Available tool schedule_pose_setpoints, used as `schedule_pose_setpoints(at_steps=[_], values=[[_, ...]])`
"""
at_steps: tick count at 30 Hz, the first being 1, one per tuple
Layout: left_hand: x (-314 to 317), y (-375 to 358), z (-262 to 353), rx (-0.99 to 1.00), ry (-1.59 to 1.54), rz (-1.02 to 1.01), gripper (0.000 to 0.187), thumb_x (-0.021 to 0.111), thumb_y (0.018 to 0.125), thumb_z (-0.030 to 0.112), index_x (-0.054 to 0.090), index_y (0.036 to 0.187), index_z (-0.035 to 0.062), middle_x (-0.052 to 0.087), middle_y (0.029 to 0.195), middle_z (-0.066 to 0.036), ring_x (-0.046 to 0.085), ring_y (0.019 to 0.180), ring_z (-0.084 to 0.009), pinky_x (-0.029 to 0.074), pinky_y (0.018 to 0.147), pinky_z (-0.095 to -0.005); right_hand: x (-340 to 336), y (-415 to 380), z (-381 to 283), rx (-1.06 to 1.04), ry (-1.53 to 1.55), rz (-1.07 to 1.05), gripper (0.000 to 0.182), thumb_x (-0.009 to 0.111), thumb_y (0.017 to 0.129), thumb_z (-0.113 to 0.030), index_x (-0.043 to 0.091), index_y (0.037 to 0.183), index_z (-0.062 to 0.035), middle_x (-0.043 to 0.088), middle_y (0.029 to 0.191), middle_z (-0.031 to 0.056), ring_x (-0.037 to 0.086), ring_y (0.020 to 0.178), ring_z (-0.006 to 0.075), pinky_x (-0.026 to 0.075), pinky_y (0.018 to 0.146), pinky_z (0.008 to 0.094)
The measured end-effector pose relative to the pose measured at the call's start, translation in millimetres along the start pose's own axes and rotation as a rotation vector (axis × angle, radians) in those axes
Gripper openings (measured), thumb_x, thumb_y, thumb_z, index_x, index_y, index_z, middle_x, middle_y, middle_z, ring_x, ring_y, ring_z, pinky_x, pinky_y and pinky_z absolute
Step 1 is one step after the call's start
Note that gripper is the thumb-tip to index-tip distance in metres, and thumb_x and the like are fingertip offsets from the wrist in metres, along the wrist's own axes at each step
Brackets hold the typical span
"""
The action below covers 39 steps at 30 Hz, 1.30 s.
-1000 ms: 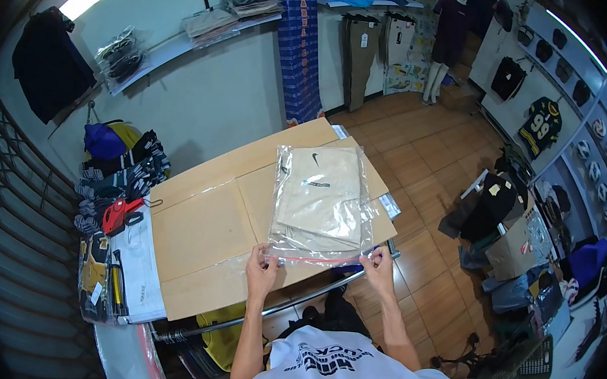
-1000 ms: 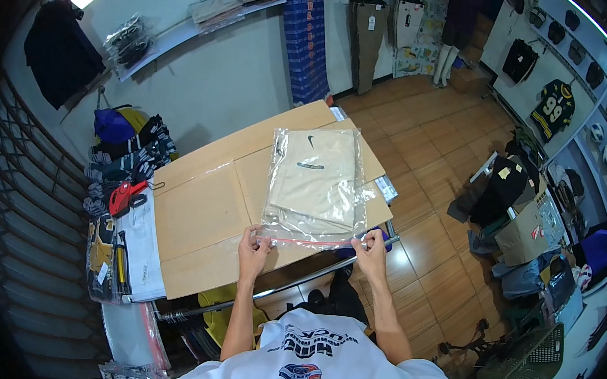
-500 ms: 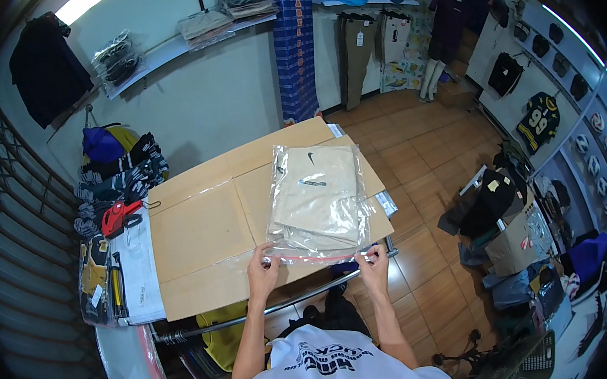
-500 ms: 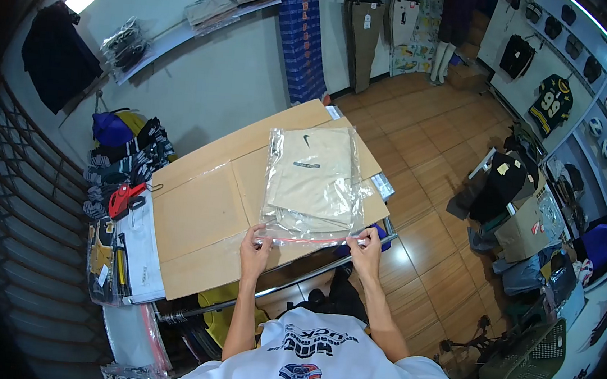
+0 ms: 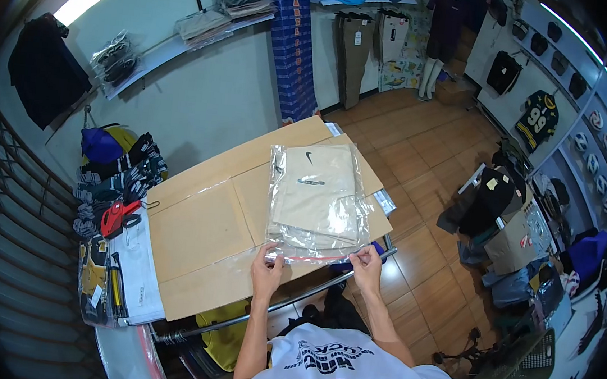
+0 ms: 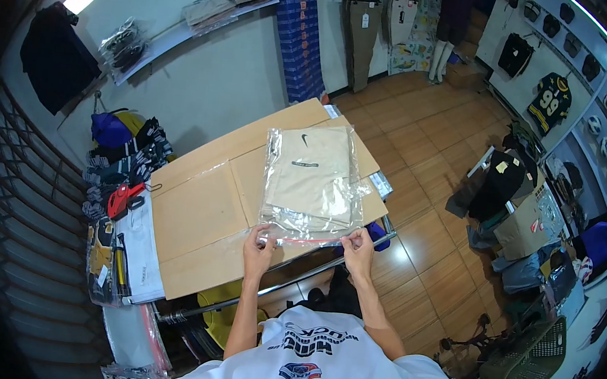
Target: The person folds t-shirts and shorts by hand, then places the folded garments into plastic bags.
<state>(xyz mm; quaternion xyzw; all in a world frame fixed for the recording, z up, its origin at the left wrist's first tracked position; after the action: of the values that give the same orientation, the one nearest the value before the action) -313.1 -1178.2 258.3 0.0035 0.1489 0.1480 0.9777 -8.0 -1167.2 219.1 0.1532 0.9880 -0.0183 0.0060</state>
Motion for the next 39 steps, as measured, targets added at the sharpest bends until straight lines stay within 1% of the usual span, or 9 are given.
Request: schedule_pose_setpoints(at_steps=[10, 12, 16, 22, 24, 27, 31, 34, 39], values=[[9.7, -2.6, 2.6, -0.026, 0.015, -0.062, 0.031, 0.068, 0.094, 0.009, 0.063, 0.124, 0.0028, 0.069, 0.080, -0.008, 0.066, 0.073, -0.0112, 0.053, 0.066, -0.0261, 8.9, -6.2, -7.2, 0.108, -0.085, -0.009, 0.015, 0.072, 0.087, -0.001, 0.059, 0.091, -0.0016, 0.065, 0.081, 0.0050, 0.062, 0.075, 0.0100, 0.052, 0.068, 0.0254], [9.9, -3.3, 4.4, -0.023, -0.037, -0.059, 0.030, 0.068, 0.094, 0.009, 0.063, 0.123, 0.0026, 0.070, 0.081, -0.008, 0.066, 0.073, -0.0116, 0.053, 0.066, -0.0267, 9.3, -4.0, -7.2, -0.005, -0.118, -0.006, 0.014, 0.073, 0.086, 0.000, 0.059, 0.090, -0.0014, 0.064, 0.079, 0.0038, 0.060, 0.073, 0.0099, 0.051, 0.066, 0.0260], [9.8, -3.3, 3.8, -0.006, -0.036, -0.037, 0.029, 0.068, 0.093, 0.010, 0.066, 0.121, 0.0056, 0.071, 0.077, -0.011, 0.068, 0.070, -0.0150, 0.053, 0.066, -0.0295, 10.9, -3.6, -1.7, 0.006, -0.117, -0.029, 0.014, 0.069, 0.088, 0.002, 0.057, 0.092, -0.0034, 0.059, 0.079, 0.0014, 0.056, 0.071, 0.0075, 0.046, 0.062, 0.0224], [12.0, -3.8, 8.6, 0.006, 0.060, -0.056, 0.029, 0.069, 0.093, 0.010, 0.065, 0.121, 0.0034, 0.071, 0.079, -0.009, 0.068, 0.072, -0.0129, 0.054, 0.066, -0.0279, 19.2, -6.6, -11.0, -0.005, -0.207, -0.015, 0.014, 0.070, 0.088, 0.001, 0.057, 0.091, -0.0030, 0.059, 0.084, 0.0043, 0.058, 0.078, 0.0116, 0.052, 0.067, 0.0249], [14.5, -5.4, 12.2, 0.018, 0.084, -0.074, 0.030, 0.069, 0.093, 0.010, 0.065, 0.122, 0.0041, 0.071, 0.078, -0.010, 0.068, 0.072, -0.0128, 0.053, 0.066, -0.0279, 21.3, -9.9, -26.2, -0.059, -0.238, -0.001, 0.016, 0.074, 0.085, -0.006, 0.059, 0.090, -0.0011, 0.064, 0.081, 0.0071, 0.062, 0.074, 0.0145, 0.053, 0.069, 0.0291], [15.1, -6.3, 10.9, -0.028, 0.007, -0.075, 0.032, 0.071, 0.090, 0.014, 0.068, 0.121, 0.0079, 0.072, 0.081, -0.014, 0.069, 0.072, -0.0189, 0.054, 0.068, -0.0325, 22.5, -7.6, -13.9, -0.035, -0.084, 0.001, 0.017, 0.075, 0.084, -0.003, 0.058, 0.088, -0.0009, 0.064, 0.081, 0.0062, 0.061, 0.075, 0.0128, 0.052, 0.068, 0.0273], [17.0, -4.0, 3.9, -0.050, 0.043, -0.085, 0.031, 0.071, 0.089, 0.014, 0.068, 0.120, 0.0085, 0.072, 0.081, -0.013, 0.070, 0.073, -0.0185, 0.054, 0.068, -0.0331, 21.4, -7.5, -11.0, 0.018, -0.065, 0.003, 0.018, 0.075, 0.084, -0.001, 0.057, 0.087, -0.0008, 0.063, 0.080, 0.0053, 0.060, 0.075, 0.0112, 0.052, 0.066, 0.0260], [18.3, -3.2, 3.7, -0.078, 0.021, -0.108, 0.031, 0.071, 0.089, 0.014, 0.069, 0.119, 0.0085, 0.073, 0.082, -0.012, 0.070, 0.074, -0.0179, 0.054, 0.069, -0.0333, 21.7, -6.1, -7.4, 0.052, -0.127, -0.015, 0.019, 0.076, 0.083, -0.002, 0.057, 0.088, -0.0008, 0.064, 0.081, 0.0065, 0.060, 0.074, 0.0124, 0.052, 0.066, 0.0268], [21.5, -6.4, 16.5, -0.055, 0.019, -0.109, 0.030, 0.071, 0.088, 0.014, 0.069, 0.118, 0.0082, 0.074, 0.087, -0.012, 0.071, 0.079, -0.0196, 0.054, 0.071, -0.0337, 29.4, -14.0, -27.7, -0.077, -0.273, 0.009, 0.019, 0.077, 0.082, -0.003, 0.059, 0.089, -0.0007, 0.066, 0.081, 0.0089, 0.061, 0.073, 0.0149, 0.054, 0.065, 0.0298]])
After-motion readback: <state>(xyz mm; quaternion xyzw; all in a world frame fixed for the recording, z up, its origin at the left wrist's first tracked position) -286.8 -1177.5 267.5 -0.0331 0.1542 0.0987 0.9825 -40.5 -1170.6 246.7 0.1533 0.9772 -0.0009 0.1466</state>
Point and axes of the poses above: each hand's wrist, its own y-axis towards the middle knuckle, its own x-axis out of the palm, z = x × y, the point moved 7 cm from there along y, towards the middle knuckle
